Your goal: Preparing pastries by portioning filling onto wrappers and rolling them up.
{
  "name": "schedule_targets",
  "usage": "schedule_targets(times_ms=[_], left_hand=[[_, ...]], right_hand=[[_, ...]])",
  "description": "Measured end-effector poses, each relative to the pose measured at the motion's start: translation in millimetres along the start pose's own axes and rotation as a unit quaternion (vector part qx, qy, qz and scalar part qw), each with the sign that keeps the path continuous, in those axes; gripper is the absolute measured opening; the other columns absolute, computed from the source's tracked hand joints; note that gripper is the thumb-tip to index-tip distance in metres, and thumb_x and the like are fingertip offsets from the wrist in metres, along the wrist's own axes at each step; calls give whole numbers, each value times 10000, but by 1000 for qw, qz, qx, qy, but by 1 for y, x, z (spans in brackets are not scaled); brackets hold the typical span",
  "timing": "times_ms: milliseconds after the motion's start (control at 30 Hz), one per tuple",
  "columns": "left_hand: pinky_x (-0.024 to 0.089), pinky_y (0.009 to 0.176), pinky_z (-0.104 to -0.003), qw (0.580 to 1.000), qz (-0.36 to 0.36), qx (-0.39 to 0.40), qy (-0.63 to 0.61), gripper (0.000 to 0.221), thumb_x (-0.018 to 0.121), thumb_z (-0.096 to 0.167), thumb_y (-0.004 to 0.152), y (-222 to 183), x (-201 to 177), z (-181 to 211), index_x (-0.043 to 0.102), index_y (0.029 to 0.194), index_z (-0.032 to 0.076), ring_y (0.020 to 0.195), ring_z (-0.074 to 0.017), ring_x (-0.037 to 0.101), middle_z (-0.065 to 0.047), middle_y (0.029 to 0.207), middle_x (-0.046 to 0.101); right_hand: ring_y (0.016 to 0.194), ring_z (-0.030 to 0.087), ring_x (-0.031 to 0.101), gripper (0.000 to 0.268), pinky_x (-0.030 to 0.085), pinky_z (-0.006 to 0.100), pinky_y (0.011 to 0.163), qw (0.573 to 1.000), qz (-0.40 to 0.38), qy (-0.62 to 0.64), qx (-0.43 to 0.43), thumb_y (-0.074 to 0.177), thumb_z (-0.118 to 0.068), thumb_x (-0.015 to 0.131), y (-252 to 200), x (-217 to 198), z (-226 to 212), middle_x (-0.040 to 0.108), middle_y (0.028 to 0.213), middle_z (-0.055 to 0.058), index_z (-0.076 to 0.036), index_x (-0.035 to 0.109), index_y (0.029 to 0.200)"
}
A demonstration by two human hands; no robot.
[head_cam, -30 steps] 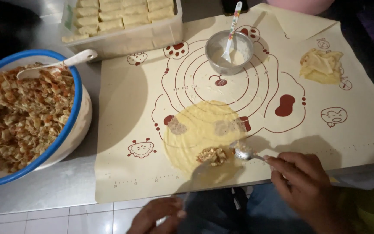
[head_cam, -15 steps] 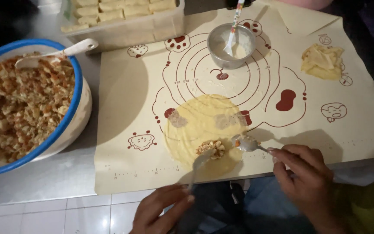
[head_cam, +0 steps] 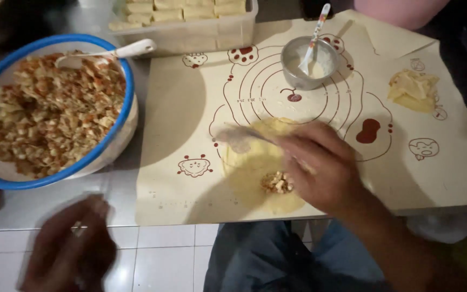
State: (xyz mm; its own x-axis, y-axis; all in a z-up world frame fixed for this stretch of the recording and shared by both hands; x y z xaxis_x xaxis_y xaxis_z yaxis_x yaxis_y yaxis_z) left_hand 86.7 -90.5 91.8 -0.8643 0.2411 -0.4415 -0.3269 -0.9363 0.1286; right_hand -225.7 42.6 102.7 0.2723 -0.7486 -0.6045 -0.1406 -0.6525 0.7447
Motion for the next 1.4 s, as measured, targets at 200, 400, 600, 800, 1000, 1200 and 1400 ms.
schedule_targets(times_ms=[200,400,600,800,1000,1200,1400], left_hand=[[601,903,-434,785,176,477,355,167,735,-154,1181,84,-60,-31,844,1234,-39,1014,-324,722,-228,1213,745],[469,1141,-632,830,-107,343,427,454,436,-191,847,121,-56,-51,683,1188,-20,1385,-483,554,-241,1336,672],[317,1307,-648,798,-36,498,338,552,525,-102,893,71,7,56,622,1420,33,1542,-543,434,-219,1494,601],[489,1142,-584,712,-311,621,103,492,680,-90,891,55,210,120,628,1353,73,1415,-489,491,-203,1396,636],[527,1028,-595,613,-488,620,31,261,636,-98,887,48,330,105,711,1132,-51,1209,-551,606,-277,1188,684],[594,830,-481,574,-515,611,179,229,722,64,877,52,356,101,776,1098,94,960,-390,714,-157,960,721],[583,781,-416,573,-534,598,170,91,766,63,823,51,353,110,780,886,127,868,-334,698,-109,858,692]], right_hand=[[771,277,663,339,531,474,581,980,-59,114,-152,836,21,614,128,166,-77,666,955,69,-128,810,1069],[1234,380,571,400,506,557,863,958,-249,-21,-139,933,-294,637,101,186,-102,575,1455,102,-218,653,1326],[1239,322,613,428,489,476,1111,976,-45,211,28,894,-34,754,-24,-10,-20,652,1336,154,-46,645,1307],[1066,299,688,310,541,416,879,962,-8,-80,261,920,-110,706,-131,-48,64,728,1163,153,-4,727,1210],[985,255,680,409,529,423,791,953,9,-175,247,955,-316,650,-164,-16,76,677,1074,47,-159,671,1332],[807,288,678,401,531,437,670,963,24,-172,207,849,-260,715,-153,-22,74,647,1010,77,-144,679,1232],[910,341,668,493,529,525,744,952,-41,-159,257,796,-396,754,-139,-11,61,589,1109,94,-114,692,1195]])
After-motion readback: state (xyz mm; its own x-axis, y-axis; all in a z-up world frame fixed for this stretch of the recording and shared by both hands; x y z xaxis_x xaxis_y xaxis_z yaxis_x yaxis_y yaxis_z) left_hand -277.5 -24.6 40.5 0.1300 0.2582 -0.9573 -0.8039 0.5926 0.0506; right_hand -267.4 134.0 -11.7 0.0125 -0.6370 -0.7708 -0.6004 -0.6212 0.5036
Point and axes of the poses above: each hand's wrist, its own y-axis towards the middle knuckle, its own x-axis out of the palm, z = x × y, the point moved 6 cm from there along y, towards the middle knuckle
